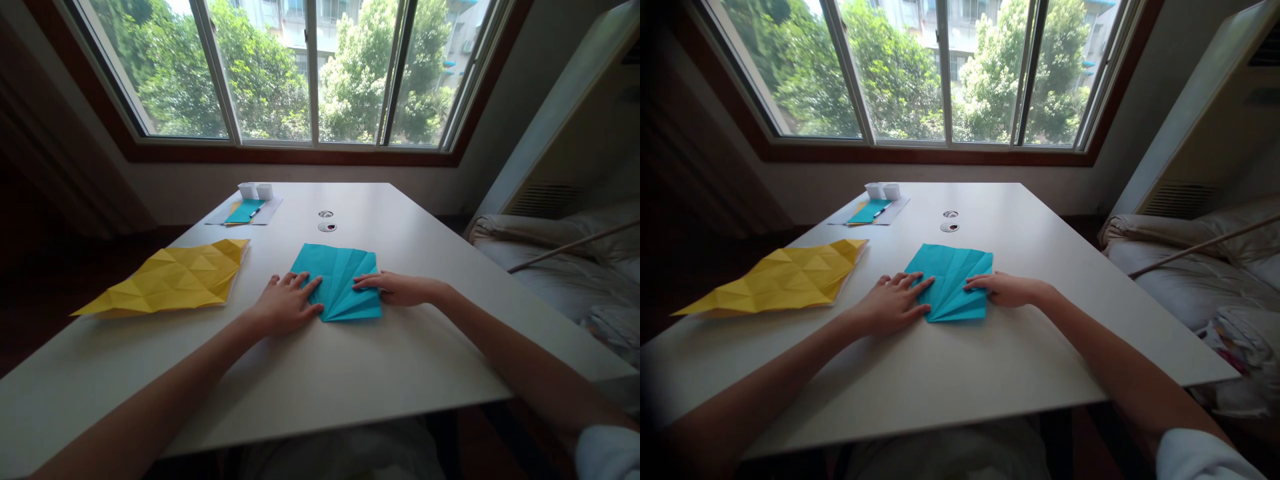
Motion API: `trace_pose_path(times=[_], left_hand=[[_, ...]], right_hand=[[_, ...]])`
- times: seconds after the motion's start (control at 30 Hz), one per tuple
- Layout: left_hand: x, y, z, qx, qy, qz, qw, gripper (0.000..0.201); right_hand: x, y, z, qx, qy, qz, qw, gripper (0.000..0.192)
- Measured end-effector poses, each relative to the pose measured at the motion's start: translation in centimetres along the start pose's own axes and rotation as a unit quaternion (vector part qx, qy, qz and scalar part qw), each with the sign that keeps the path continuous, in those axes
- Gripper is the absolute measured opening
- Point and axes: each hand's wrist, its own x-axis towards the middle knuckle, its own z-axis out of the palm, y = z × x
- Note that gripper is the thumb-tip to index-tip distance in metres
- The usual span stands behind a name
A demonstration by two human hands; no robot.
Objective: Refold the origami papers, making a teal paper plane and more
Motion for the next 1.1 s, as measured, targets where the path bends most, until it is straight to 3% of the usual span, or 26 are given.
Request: trace_pose_path(times=[0.4, 0.67, 1.1], left_hand=[[-0.2, 0.3, -0.4, -0.005, 0.008, 0.006, 1.000, 0.071], [-0.2, 1.7, 0.0, -0.009, 0.056, 0.023, 0.998, 0.070], [-0.2, 1.4, 0.0, -0.047, 0.011, 0.027, 0.998, 0.079]], right_hand=[[0.0, -0.9, -0.6, 0.011, -0.014, 0.035, 0.999, 0.044], [0.1, 0.5, -0.9, 0.025, 0.059, 0.019, 0.998, 0.039], [-0.3, 1.1, -1.5, 0.035, -0.031, -0.022, 0.999, 0.039]])
